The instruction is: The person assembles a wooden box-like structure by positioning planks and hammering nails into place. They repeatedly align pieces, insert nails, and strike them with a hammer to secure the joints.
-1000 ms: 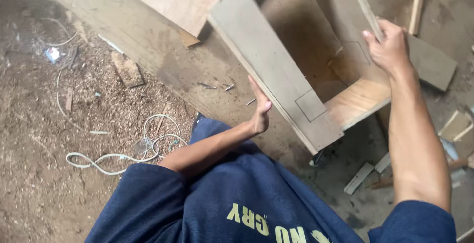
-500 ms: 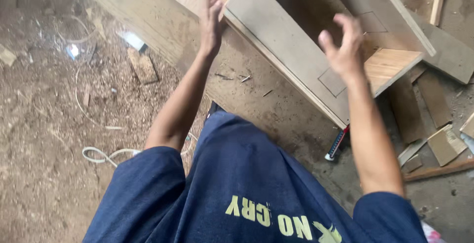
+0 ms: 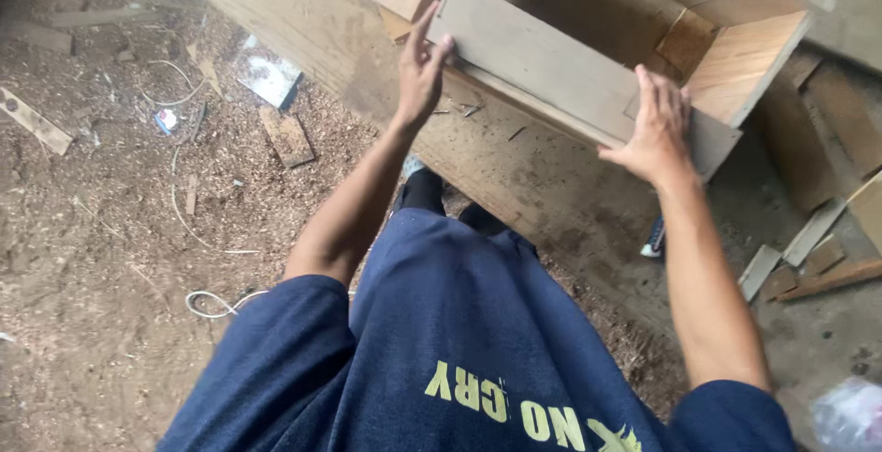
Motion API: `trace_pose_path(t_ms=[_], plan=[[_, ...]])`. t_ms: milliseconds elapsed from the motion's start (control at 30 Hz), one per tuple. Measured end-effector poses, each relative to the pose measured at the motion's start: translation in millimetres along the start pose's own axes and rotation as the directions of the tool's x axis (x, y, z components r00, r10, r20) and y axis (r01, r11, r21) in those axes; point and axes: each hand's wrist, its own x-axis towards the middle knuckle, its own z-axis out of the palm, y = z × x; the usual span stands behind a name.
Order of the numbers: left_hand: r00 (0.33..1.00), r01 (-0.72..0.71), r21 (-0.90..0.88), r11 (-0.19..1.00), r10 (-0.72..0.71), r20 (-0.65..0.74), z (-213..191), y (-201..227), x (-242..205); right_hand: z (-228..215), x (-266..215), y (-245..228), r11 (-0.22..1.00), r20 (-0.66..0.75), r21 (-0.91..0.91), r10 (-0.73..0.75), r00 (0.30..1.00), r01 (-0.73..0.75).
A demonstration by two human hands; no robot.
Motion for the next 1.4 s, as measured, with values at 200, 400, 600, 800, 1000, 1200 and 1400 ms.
trace_pose_path(t_ms=[200, 400, 600, 800, 1000, 1200, 1400], plan=[[0.786, -0.564, -0.040, 0.825, 0.551, 0.280, -30.8, 5.6, -20.5, 5.1, 3.8, -39.2, 0.997, -0.010, -0.057, 0.047, 0.999, -0.048], [0.768, -0.573, -0.032, 0.819, 0.550, 0.329, -52.7, -23.2, 4.0, 50.7, 44.8, -126.0, 0.994, -0.071, 0.082, 0.073, 0.995, -0.067], [0.839, -0.392, 0.249, 0.886, 0.232, 0.493, -88.5, -59.1, 14.8, 73.3, 42.6, -149.0, 0.977, -0.218, 0.017, 0.212, 0.953, -0.213], [0.854, -0.503, 0.613, 0.609, 0.240, 0.462, -111.1, -96.8, 8.0, 140.1, -1.7, -175.1, 0.946, -0.500, 0.057, 0.304, 0.811, -0.320], [0.891, -0.433, 0.730, 0.529, 0.128, 0.436, -93.0, -94.8, 13.8, 192.8, -40.5, -191.6, 0.939, -0.574, 0.158, 0.339, 0.746, -0.306], [0.917, -0.117, -0.105, 0.988, 0.148, 0.370, -69.8, -67.7, 42.1, 193.7, -77.3, -108.4, 0.582, -0.570, 0.785, 0.813, 0.124, -0.211], [0.799, 0.073, -0.188, 0.979, 0.056, 0.598, -50.1, -12.3, 69.1, 140.6, -108.3, 41.1, 0.351, -0.349, 0.936, 0.933, -0.091, 0.006]])
